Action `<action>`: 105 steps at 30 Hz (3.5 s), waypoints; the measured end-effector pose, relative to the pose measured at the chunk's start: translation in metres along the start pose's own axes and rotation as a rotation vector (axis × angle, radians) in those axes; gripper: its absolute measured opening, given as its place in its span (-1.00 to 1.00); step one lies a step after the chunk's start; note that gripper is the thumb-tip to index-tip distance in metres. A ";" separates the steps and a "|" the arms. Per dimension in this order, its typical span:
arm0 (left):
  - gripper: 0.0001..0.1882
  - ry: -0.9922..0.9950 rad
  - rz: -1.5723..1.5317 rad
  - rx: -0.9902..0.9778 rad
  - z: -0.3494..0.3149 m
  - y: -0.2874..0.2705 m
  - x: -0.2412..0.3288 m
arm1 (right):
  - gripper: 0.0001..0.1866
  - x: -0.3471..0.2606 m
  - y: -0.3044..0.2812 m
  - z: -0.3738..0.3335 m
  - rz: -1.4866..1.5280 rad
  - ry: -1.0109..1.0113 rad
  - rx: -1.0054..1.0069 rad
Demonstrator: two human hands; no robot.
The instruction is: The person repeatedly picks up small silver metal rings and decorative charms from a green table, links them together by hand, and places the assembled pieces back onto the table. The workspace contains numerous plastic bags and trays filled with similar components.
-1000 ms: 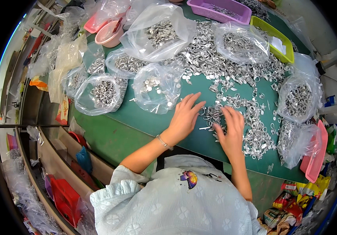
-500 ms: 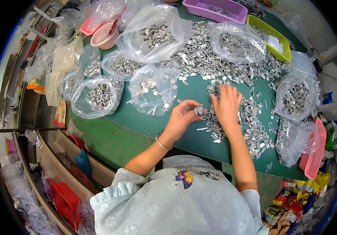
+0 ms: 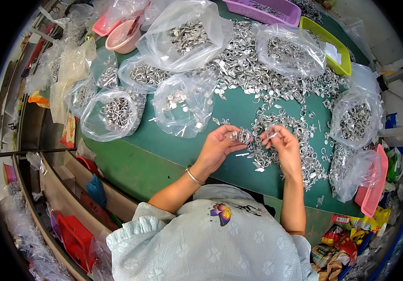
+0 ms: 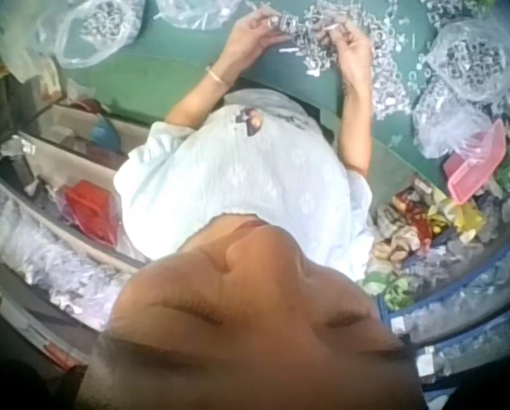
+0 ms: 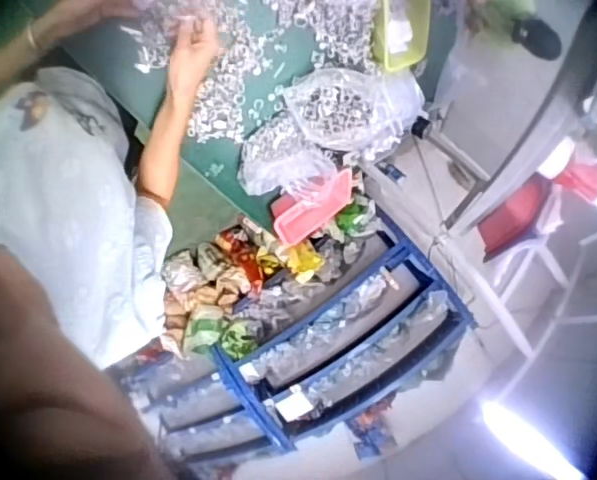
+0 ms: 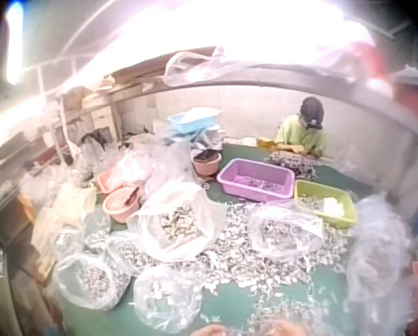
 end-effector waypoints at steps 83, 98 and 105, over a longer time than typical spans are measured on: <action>-0.84 -0.274 -0.052 -0.119 -0.015 0.052 -0.009 | -0.74 -0.004 0.024 -0.056 -0.529 -0.540 0.250; -0.89 0.024 0.183 -0.116 -0.016 0.063 -0.011 | -0.77 -0.008 0.019 -0.056 -0.116 -0.229 0.200; -0.70 0.084 0.282 -0.242 -0.010 0.059 0.003 | -0.72 -0.002 0.012 -0.057 -0.086 -0.105 0.029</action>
Point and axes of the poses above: each hand's wrist, its own z-axis towards the middle knuckle, its own y-axis out of the palm, x = y × z, the point moved 2 cm from there along z, towards the middle knuckle, and after that the axes turned 5 degrees about y, right-handed, at the moved point
